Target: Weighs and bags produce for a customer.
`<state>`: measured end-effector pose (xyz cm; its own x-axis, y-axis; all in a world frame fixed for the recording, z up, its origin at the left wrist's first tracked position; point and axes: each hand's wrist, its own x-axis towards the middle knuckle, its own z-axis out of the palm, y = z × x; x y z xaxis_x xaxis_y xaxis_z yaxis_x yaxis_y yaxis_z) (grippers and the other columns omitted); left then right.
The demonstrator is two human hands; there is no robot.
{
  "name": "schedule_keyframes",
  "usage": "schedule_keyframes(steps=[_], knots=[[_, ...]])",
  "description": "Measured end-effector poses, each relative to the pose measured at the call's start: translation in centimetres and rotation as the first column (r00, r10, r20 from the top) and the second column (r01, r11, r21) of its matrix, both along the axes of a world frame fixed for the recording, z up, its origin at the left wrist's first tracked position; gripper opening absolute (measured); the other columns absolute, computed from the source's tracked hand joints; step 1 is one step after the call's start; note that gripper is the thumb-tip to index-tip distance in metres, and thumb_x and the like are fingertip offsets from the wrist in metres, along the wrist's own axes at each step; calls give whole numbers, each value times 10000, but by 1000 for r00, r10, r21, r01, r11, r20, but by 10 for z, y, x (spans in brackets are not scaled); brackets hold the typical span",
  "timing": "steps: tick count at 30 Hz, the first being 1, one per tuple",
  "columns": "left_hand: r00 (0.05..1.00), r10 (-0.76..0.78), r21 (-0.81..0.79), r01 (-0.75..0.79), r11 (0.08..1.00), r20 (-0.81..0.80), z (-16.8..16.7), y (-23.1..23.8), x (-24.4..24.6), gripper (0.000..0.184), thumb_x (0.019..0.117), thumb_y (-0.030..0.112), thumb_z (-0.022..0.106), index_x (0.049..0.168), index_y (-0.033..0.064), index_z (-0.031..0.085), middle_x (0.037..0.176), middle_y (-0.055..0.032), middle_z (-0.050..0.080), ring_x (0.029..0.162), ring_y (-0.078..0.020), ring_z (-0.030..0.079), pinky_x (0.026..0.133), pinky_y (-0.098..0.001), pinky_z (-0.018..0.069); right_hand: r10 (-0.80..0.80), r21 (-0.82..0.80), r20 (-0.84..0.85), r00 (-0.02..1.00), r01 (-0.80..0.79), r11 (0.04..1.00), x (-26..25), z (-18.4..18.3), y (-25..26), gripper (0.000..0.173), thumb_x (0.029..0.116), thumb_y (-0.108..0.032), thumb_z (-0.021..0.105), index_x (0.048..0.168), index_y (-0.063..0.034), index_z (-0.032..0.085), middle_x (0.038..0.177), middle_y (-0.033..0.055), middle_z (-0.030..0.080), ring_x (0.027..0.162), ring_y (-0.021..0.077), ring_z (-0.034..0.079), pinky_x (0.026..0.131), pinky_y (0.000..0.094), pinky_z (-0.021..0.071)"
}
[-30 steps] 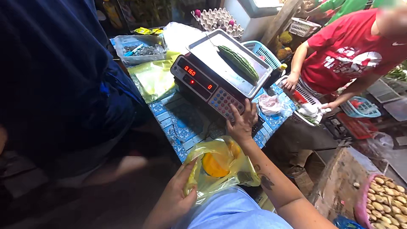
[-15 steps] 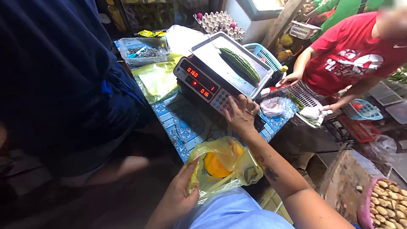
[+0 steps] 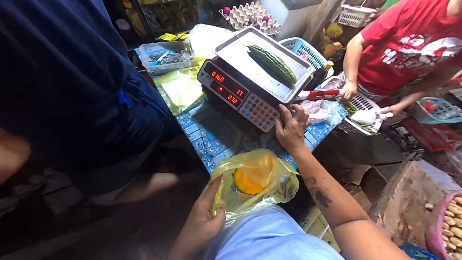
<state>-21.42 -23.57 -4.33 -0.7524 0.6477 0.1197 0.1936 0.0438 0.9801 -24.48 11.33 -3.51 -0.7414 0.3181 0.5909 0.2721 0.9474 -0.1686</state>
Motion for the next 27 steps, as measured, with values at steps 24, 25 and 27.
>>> schedule_keyframes(steps=[24,25,27], knots=[[994,63,40,-67,997,94,32,19,-8,850,785,17,670,1554,-52,314,1510,-114,501,1243,-66,602,996,-228,549,579,-829,-477,661,-557,-49,42,71,-72,854,784,17,783,1498,-90,326,1157,72,702,1027,187,710,870,384,628],[995,79,16,-81,997,68,35,21,-9,835,783,24,664,1545,-53,331,1486,-112,523,1225,-56,609,985,-220,550,624,-874,-400,672,-485,-38,50,50,-88,813,762,6,806,1459,-44,392,1138,88,717,1017,176,717,878,370,626],[995,102,-66,-103,993,-9,41,22,-10,807,784,46,650,1523,-76,350,1474,-126,534,1233,-26,594,998,-195,527,671,-934,-256,696,-357,13,53,11,-111,767,765,-16,827,1417,80,435,1188,168,695,1079,175,702,961,341,590]])
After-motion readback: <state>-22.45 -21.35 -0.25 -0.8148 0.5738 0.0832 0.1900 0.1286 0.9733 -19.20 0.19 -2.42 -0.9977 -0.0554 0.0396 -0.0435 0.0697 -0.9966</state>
